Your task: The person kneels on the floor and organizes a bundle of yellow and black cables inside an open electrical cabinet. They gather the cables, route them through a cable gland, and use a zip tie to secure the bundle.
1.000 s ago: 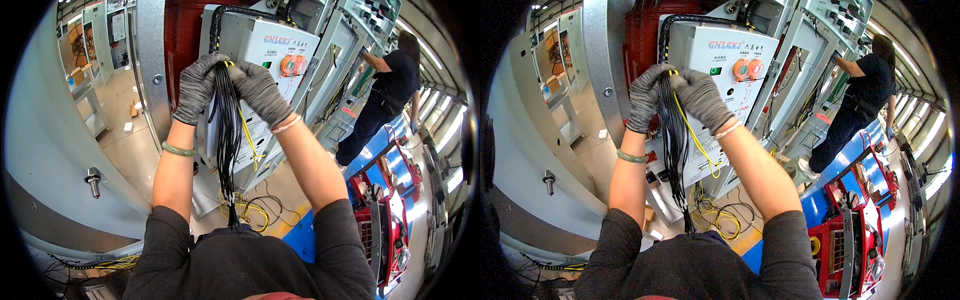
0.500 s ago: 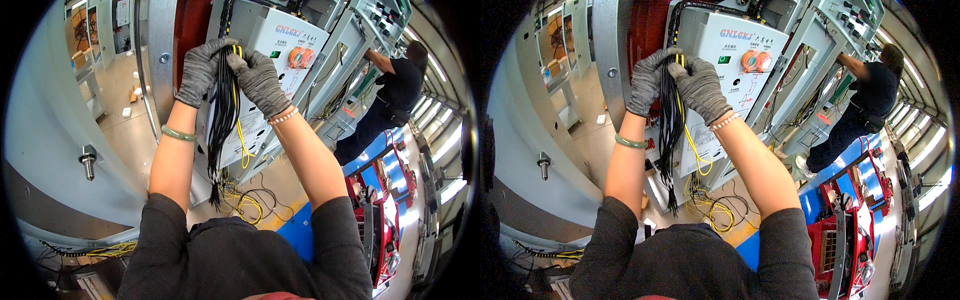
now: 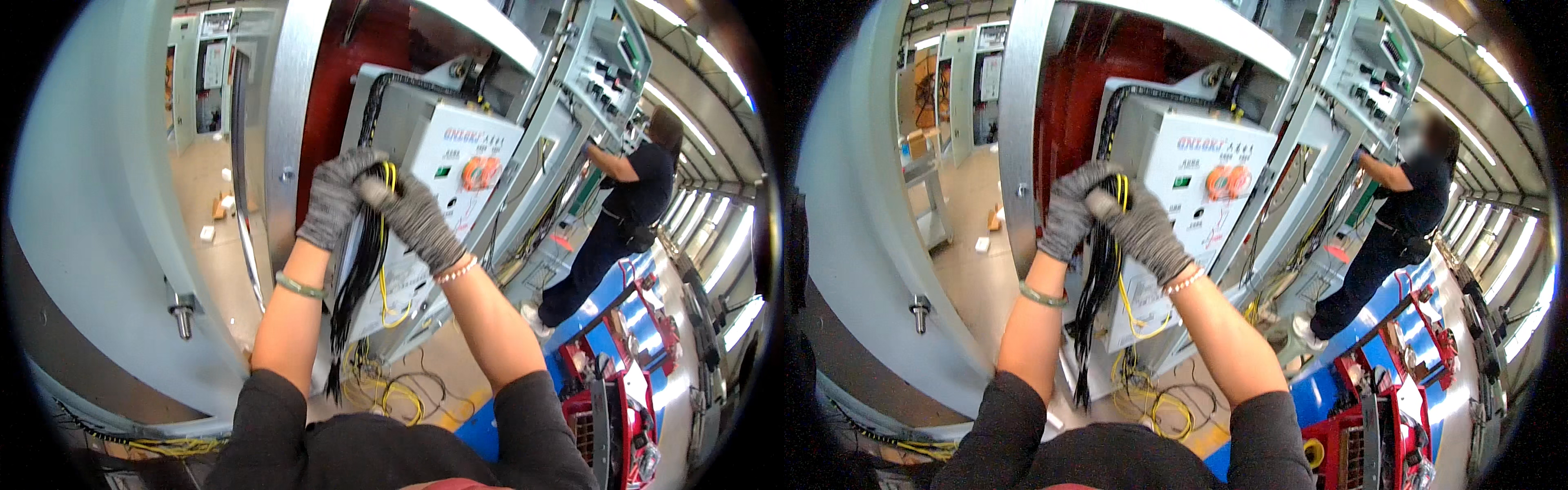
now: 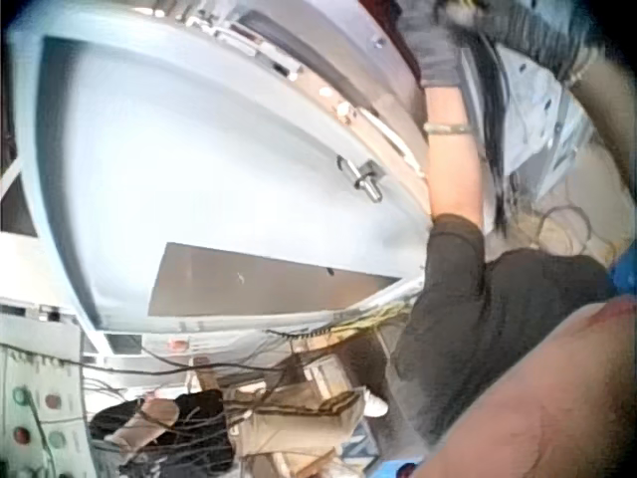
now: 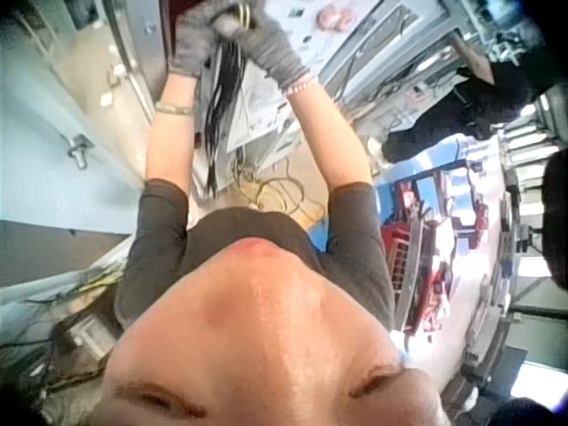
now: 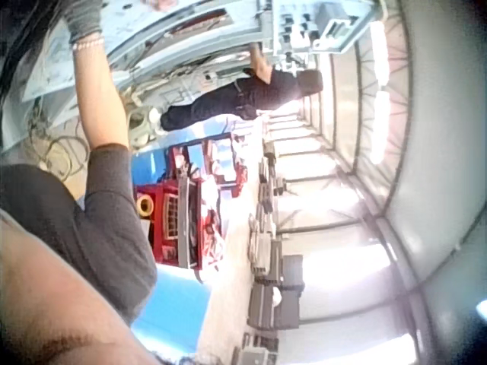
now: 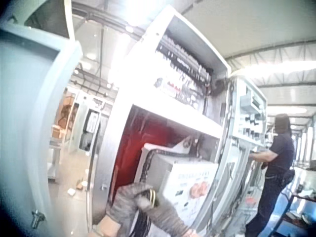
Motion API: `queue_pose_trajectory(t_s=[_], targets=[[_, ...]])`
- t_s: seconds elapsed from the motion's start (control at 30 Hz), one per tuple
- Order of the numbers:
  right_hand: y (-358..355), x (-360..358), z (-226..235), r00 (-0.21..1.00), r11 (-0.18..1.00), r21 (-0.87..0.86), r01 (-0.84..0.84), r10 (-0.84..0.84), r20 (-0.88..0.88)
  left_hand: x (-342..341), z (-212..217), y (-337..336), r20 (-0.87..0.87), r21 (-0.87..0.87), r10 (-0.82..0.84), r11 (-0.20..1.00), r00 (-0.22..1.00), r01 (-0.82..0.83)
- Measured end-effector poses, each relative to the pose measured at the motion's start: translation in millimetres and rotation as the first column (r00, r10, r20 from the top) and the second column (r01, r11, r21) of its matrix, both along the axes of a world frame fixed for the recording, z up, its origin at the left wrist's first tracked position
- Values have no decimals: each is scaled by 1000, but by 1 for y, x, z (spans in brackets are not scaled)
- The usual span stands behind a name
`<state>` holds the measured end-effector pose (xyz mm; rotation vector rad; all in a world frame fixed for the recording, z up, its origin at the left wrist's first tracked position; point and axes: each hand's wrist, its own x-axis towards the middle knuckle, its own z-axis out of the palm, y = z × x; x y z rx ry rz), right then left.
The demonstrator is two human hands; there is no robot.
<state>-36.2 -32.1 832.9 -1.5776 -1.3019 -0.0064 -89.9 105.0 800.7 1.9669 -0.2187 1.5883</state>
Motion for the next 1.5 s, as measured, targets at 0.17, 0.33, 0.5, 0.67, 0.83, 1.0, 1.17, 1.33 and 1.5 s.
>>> queue_pose_trajectory(t_s=[0.17,0.33,0.5,0.67,0.83,1.0,1.17,1.33,1.5], targets=[[-7,-5,12,871,965,-45,-259,213,-443,-15,13,-6,-156,31,-31,999,987,36],[-18,-8,15,865,968,-39,-248,203,-460,-17,9,-6,-153,117,-142,980,978,160],[-28,-1,16,886,960,-140,-244,162,-435,-18,11,-12,-217,15,-182,982,959,190],[-16,7,10,992,984,-159,84,-68,106,-6,7,-8,-131,54,-55,997,990,62],[-13,-10,22,786,977,-41,-208,142,-602,-12,12,-19,-75,-77,-117,991,990,111],[2,-11,10,698,966,158,-202,256,-669,-2,9,-13,-46,-105,-97,990,994,92],[40,-16,-17,989,903,409,130,-150,17,-11,5,-9,80,-321,-444,836,892,445],[53,-16,-24,929,841,479,250,-348,127,-10,5,-8,35,-488,-537,727,843,483],[47,-8,-32,961,895,395,205,-261,93,-12,3,-14,1,-440,-360,838,933,324]])
